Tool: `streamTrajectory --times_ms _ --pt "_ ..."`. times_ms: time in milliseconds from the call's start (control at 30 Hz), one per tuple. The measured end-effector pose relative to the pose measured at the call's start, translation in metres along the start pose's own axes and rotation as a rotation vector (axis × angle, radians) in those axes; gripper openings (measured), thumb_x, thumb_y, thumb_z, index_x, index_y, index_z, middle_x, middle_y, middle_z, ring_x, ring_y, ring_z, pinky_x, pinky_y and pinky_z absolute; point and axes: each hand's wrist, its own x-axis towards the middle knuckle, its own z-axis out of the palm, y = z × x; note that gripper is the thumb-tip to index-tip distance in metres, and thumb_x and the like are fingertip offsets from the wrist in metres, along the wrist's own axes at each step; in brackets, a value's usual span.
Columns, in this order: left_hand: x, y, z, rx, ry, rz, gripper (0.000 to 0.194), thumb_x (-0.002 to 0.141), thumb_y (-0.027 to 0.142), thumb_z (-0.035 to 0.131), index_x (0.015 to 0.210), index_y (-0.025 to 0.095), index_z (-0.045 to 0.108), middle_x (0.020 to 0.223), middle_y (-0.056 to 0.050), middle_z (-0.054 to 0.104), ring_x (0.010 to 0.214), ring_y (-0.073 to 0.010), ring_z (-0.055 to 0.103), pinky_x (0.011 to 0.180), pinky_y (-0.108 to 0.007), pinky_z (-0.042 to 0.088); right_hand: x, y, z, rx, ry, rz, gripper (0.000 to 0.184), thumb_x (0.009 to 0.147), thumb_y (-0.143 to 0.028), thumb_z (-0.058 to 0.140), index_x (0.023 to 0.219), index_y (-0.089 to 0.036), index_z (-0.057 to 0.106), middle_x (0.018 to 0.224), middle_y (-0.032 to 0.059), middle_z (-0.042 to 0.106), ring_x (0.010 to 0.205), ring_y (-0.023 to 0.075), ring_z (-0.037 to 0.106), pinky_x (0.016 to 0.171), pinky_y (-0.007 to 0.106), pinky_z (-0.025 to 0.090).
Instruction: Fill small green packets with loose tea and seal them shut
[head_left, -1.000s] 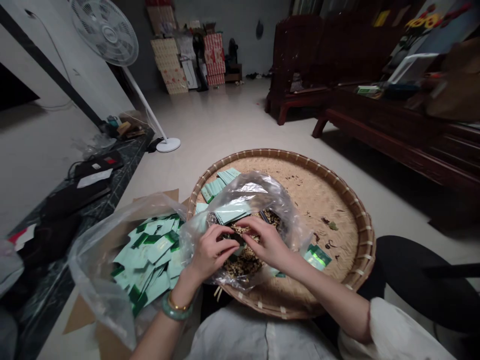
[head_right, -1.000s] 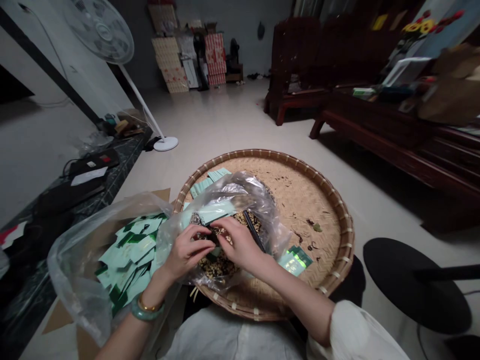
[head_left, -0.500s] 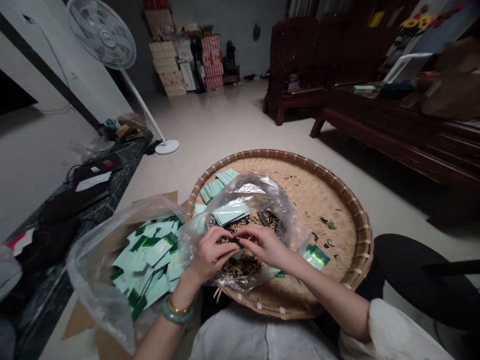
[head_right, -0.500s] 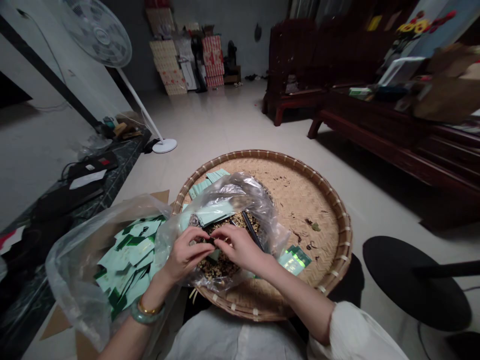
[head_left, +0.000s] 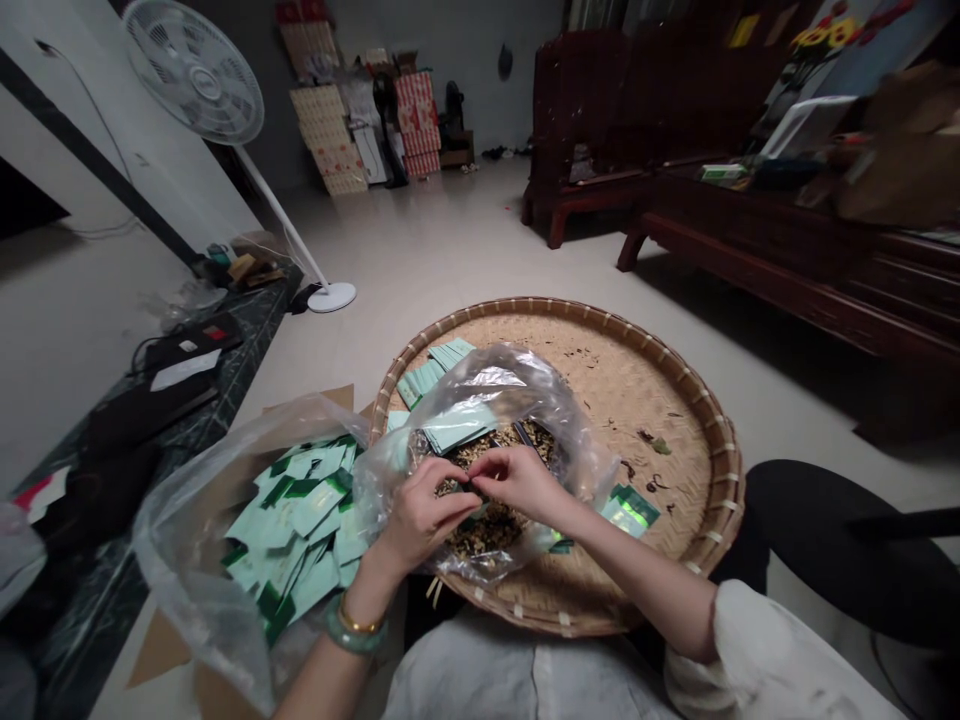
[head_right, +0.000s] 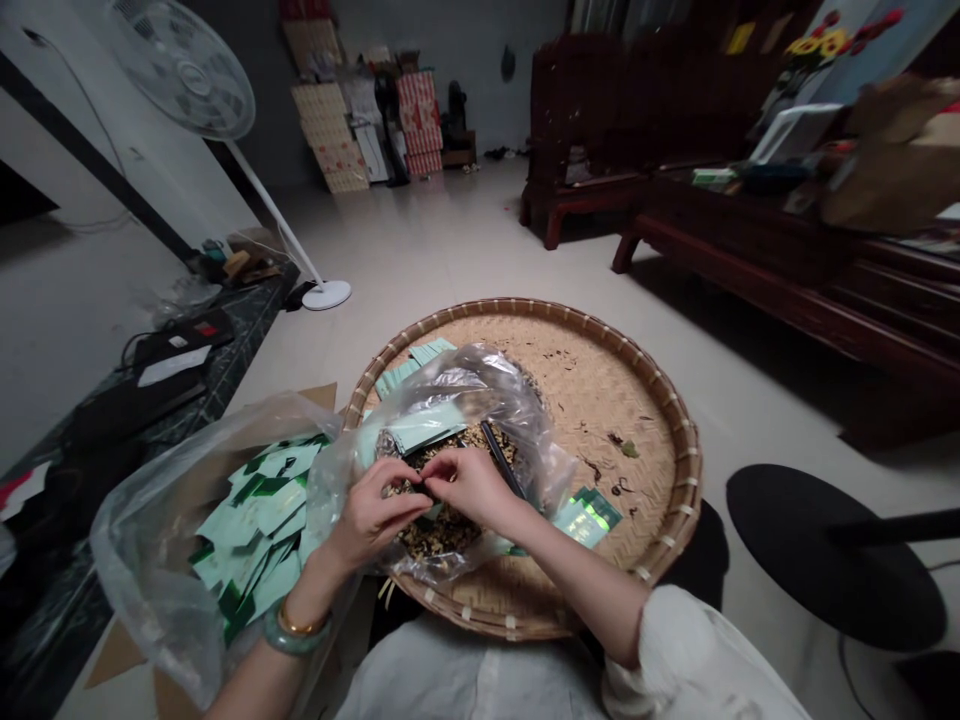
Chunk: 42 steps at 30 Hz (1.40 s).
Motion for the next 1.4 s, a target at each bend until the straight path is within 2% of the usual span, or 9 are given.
streamTrajectory --times_ms 200,333,400,500,667,933,1100,1300,1400 --pt "-0.002 -0.001 0.001 -0.004 -0.006 -0.023 0.014 0.082 0.015 0.063 0.092 0.023 0.068 0.097 -0.007 0.058 0.091 -0.0184 0.053 0.078 -0.035 0.048 -0.006 -0.01 -0.005 -0.002 0.085 -0.088 0.015 0.073 -0.013 0.06 0.084 -0.016 0.07 0.082 0.0041 0.072 0.073 0.0154 0.064 0.067 0.027 0.05" --pt "-0.002 0.0 0.002 -0.007 -0.014 -0.032 0.012 0.082 0.017 0.062 0.091 0.023 0.069 0.097 -0.007 0.058 0.093 -0.019 0.053 0.08 -0.036 0.048 0.0 0.0 -0.002 0.116 -0.031 -0.021 0.046 0.069 -0.013 0.064 0.115 -0.016 0.058 0.107 0.0093 0.068 0.092 0.0178 0.064 0.079 0.032 0.051" --pt "-0.002 0.0 0.002 -0.006 -0.013 -0.03 0.013 0.082 0.017 0.063 0.091 0.023 0.069 0.096 -0.007 0.058 0.092 -0.0189 0.053 0.079 -0.036 0.049 0.004 0.009 0.003 0.238 -0.113 0.045 0.046 0.069 -0.011 0.062 0.114 -0.015 0.054 0.097 0.0076 0.07 0.086 0.0165 0.066 0.077 0.032 0.053" --pt "-0.003 -0.001 0.002 0.0 -0.002 -0.019 0.014 0.081 0.017 0.064 0.092 0.023 0.069 0.096 -0.007 0.057 0.091 -0.0188 0.054 0.078 -0.036 0.048 0.007 0.014 0.007 0.286 -0.093 0.051 0.034 0.07 -0.01 0.059 0.104 -0.015 0.056 0.079 0.0024 0.069 0.07 0.0136 0.066 0.068 0.028 0.053" --pt "-0.004 -0.002 0.001 -0.012 -0.008 -0.023 0.014 0.08 0.014 0.065 0.091 0.022 0.069 0.097 -0.007 0.057 0.091 -0.0187 0.053 0.078 -0.035 0.048 0.003 0.0 0.004 0.138 0.017 -0.066 0.02 0.072 -0.012 0.058 0.091 -0.016 0.06 0.072 0.0014 0.067 0.064 0.0133 0.063 0.062 0.026 0.051" --pt "-0.005 -0.001 0.0 -0.009 -0.025 -0.056 0.013 0.082 0.018 0.063 0.092 0.023 0.07 0.097 -0.007 0.057 0.093 -0.0192 0.053 0.079 -0.036 0.048 -0.014 -0.018 -0.005 -0.021 0.187 -0.283 0.013 0.081 -0.017 0.058 0.093 -0.019 0.063 0.085 0.0029 0.07 0.075 0.0142 0.066 0.067 0.025 0.052" --pt "-0.006 -0.002 0.001 -0.005 -0.012 -0.047 0.014 0.082 0.016 0.063 0.092 0.023 0.069 0.098 -0.007 0.057 0.092 -0.0186 0.053 0.078 -0.035 0.048 -0.019 -0.013 -0.001 -0.202 0.102 -0.383 0.012 0.085 -0.018 0.056 0.091 -0.02 0.066 0.086 0.0046 0.07 0.078 0.0167 0.065 0.072 0.029 0.052" --pt "-0.006 -0.001 -0.001 -0.014 0.004 -0.057 0.014 0.082 0.017 0.062 0.093 0.023 0.069 0.097 -0.008 0.058 0.091 -0.019 0.054 0.077 -0.036 0.049 -0.022 -0.014 -0.008 -0.382 0.063 -0.429 0.019 0.087 -0.024 0.057 0.104 -0.021 0.064 0.103 0.0095 0.066 0.101 0.022 0.057 0.089 0.038 0.047" --pt "-0.007 0.0 0.002 -0.062 0.05 -0.09 0.015 0.083 0.015 0.061 0.091 0.023 0.07 0.096 -0.007 0.059 0.091 -0.0188 0.056 0.076 -0.035 0.05 -0.023 -0.008 -0.008 -0.449 -0.064 -0.376 0.016 0.083 -0.028 0.064 0.096 -0.019 0.066 0.101 0.0096 0.065 0.095 0.0215 0.06 0.083 0.035 0.049"
